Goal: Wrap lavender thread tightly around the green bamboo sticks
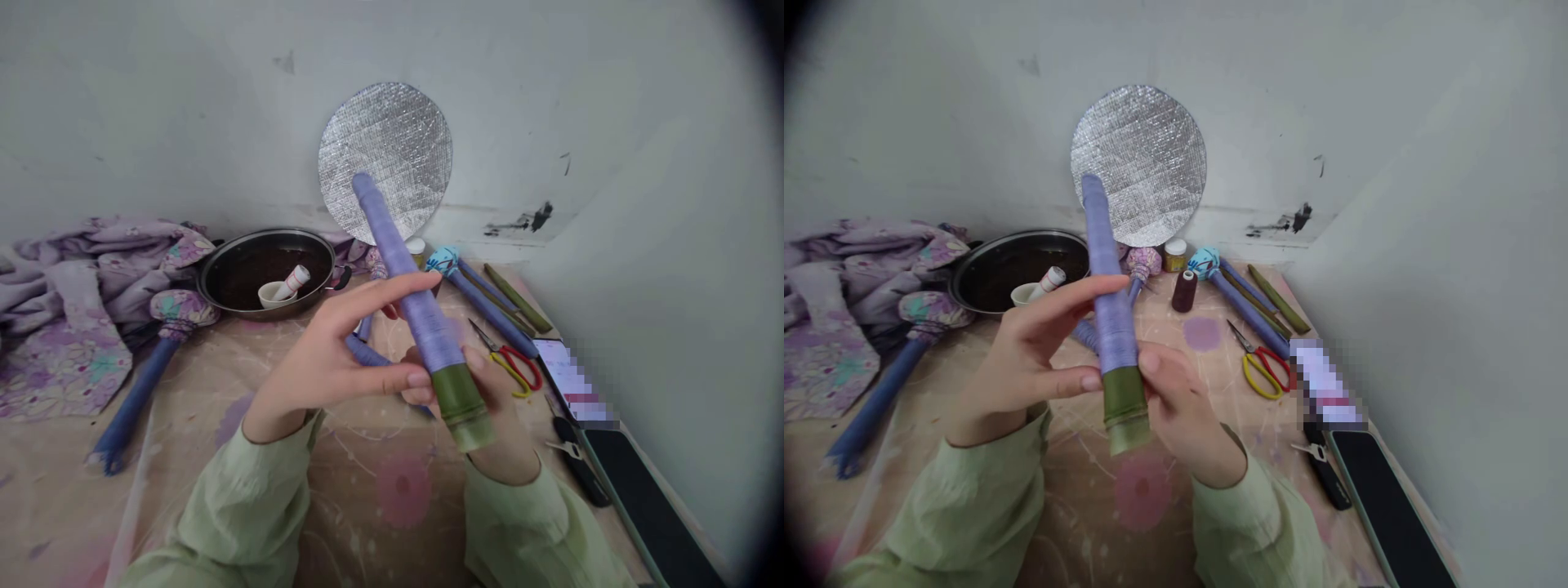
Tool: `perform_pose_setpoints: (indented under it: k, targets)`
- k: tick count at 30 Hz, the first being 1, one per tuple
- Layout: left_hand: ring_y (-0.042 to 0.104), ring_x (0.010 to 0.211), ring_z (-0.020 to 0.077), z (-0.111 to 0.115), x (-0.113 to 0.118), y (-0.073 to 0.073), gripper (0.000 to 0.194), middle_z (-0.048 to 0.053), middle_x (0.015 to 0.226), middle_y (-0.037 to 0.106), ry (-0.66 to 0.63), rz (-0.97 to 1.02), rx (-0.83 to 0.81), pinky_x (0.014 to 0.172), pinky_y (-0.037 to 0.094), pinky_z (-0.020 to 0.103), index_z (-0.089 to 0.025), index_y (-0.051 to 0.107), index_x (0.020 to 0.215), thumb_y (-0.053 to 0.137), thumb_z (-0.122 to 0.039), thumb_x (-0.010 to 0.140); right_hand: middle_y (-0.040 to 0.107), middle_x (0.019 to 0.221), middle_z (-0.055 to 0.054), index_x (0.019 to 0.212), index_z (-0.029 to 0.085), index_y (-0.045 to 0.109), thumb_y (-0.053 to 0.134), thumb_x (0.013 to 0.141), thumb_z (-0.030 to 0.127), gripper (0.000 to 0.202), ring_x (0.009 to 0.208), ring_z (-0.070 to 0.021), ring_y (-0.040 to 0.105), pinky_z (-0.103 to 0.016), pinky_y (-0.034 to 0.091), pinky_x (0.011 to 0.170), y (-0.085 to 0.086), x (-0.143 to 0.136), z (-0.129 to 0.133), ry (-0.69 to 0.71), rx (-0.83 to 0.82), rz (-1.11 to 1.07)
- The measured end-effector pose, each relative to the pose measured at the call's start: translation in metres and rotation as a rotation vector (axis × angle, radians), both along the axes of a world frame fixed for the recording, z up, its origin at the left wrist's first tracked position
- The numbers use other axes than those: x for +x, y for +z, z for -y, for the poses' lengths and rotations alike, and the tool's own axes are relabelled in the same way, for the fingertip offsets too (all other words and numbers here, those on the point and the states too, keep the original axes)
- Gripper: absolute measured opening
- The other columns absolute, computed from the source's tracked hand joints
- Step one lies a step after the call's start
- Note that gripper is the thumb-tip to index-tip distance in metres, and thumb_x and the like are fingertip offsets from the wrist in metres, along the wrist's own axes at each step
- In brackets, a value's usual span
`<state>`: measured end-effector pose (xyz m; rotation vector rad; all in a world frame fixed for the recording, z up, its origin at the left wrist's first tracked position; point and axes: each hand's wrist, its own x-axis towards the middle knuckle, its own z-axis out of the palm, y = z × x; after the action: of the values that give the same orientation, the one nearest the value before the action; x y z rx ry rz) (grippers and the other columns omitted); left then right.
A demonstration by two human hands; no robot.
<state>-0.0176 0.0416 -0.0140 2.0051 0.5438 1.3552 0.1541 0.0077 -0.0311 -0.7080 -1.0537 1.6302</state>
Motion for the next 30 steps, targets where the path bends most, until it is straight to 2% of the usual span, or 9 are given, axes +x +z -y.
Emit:
perform_pose_setpoints:
  k: [5, 10, 14, 16, 19, 23, 25, 28, 30]
  targets:
    - [0.065, 0.106, 0.0265, -0.004, 0.0, 0.001, 0.059, 0.003, 0.123, 0.072, 0.031, -0.038, 0.124, 0.096, 0.049, 0.042, -0.035, 0.064, 0.135, 0.083, -0.032, 0.08, 0.051, 0.055, 0.001, 0.071, 0.031, 0.078, 0.08, 0.066, 0.066, 0.036, 0.05, -0.0165, 0.045, -0.032, 0.04, 0.047, 0.001, -0.004, 0.001, 0.005, -0.139, -0.095]
    - [0.065, 0.1, 0.0251, -0.003, -0.002, 0.003, 0.058, 0.002, 0.123, 0.072, 0.074, -0.059, 0.156, 0.091, 0.05, 0.041, -0.037, 0.065, 0.133, 0.084, -0.032, 0.078, 0.059, 0.054, 0.0, 0.076, 0.03, 0.078, 0.08, 0.068, 0.067, 0.038, 0.049, -0.0183, 0.05, -0.032, 0.042, 0.046, 0.002, -0.003, 0.002, -0.004, -0.16, -0.093]
    - [0.064, 0.099, 0.0258, 0.003, -0.003, 0.004, 0.05, 0.003, 0.12, 0.072, 0.049, -0.013, 0.054, 0.089, 0.05, 0.041, -0.036, 0.068, 0.131, 0.08, -0.037, 0.083, 0.061, 0.056, -0.001, 0.073, 0.029, 0.076, 0.079, 0.069, 0.066, 0.037, 0.051, -0.0204, 0.053, -0.035, 0.047, 0.048, 0.005, 0.0, 0.005, -0.028, -0.049, 0.005]
    - [0.063, 0.095, 0.0245, 0.005, -0.002, 0.003, 0.041, 0.004, 0.115, 0.073, 0.032, 0.029, -0.008, 0.085, 0.051, 0.041, -0.035, 0.07, 0.128, 0.073, -0.041, 0.087, 0.058, 0.056, -0.001, 0.068, 0.027, 0.072, 0.075, 0.074, 0.068, 0.042, 0.05, -0.0183, 0.05, -0.033, 0.045, 0.047, 0.004, 0.001, 0.007, -0.088, 0.034, 0.096]
    - [0.063, 0.08, 0.0201, 0.006, 0.003, 0.001, 0.031, 0.005, 0.098, 0.073, 0.025, 0.141, -0.097, 0.071, 0.053, 0.035, -0.03, 0.075, 0.115, 0.071, -0.047, 0.089, 0.051, 0.054, 0.001, 0.059, 0.023, 0.062, 0.068, 0.082, 0.067, 0.05, 0.047, -0.0134, 0.041, -0.029, 0.038, 0.043, 0.002, 0.0, 0.006, -0.088, 0.199, 0.195]
    - [0.065, 0.075, 0.0158, 0.009, 0.015, 0.003, 0.018, 0.002, 0.085, 0.07, -0.038, 0.323, -0.292, 0.061, 0.053, 0.025, -0.025, 0.067, 0.094, 0.078, -0.037, 0.086, 0.045, 0.05, 0.004, 0.058, 0.022, 0.052, 0.07, 0.086, 0.051, 0.044, 0.044, -0.0102, 0.037, -0.024, 0.03, 0.039, 0.0, -0.005, 0.004, -0.14, 0.397, 0.269]
    - [0.067, 0.077, 0.0148, 0.011, 0.018, 0.005, 0.024, -0.001, 0.089, 0.073, -0.089, 0.357, -0.386, 0.06, 0.054, 0.022, -0.027, 0.063, 0.104, 0.078, -0.028, 0.085, 0.044, 0.05, 0.005, 0.058, 0.022, 0.049, 0.069, 0.086, 0.037, 0.037, 0.043, -0.0091, 0.036, -0.023, 0.028, 0.039, 0.001, -0.007, 0.004, -0.209, 0.47, 0.342]
    - [0.067, 0.073, 0.0138, 0.014, 0.018, 0.007, 0.059, -0.002, 0.098, 0.075, -0.131, 0.361, -0.514, 0.06, 0.054, 0.024, -0.037, 0.046, 0.137, 0.075, -0.023, 0.087, 0.046, 0.052, 0.005, 0.058, 0.022, 0.048, 0.066, 0.081, 0.025, 0.03, 0.044, -0.0093, 0.039, -0.024, 0.031, 0.041, 0.003, -0.009, 0.005, -0.313, 0.568, 0.466]
    - [0.068, 0.073, 0.0146, 0.014, 0.018, 0.007, 0.072, 0.0, 0.101, 0.075, -0.136, 0.389, -0.555, 0.062, 0.056, 0.026, -0.038, 0.036, 0.145, 0.075, -0.023, 0.086, 0.046, 0.052, 0.005, 0.058, 0.022, 0.047, 0.065, 0.078, 0.022, 0.027, 0.044, -0.0087, 0.037, -0.024, 0.032, 0.042, 0.004, -0.011, 0.005, -0.39, 0.642, 0.551]
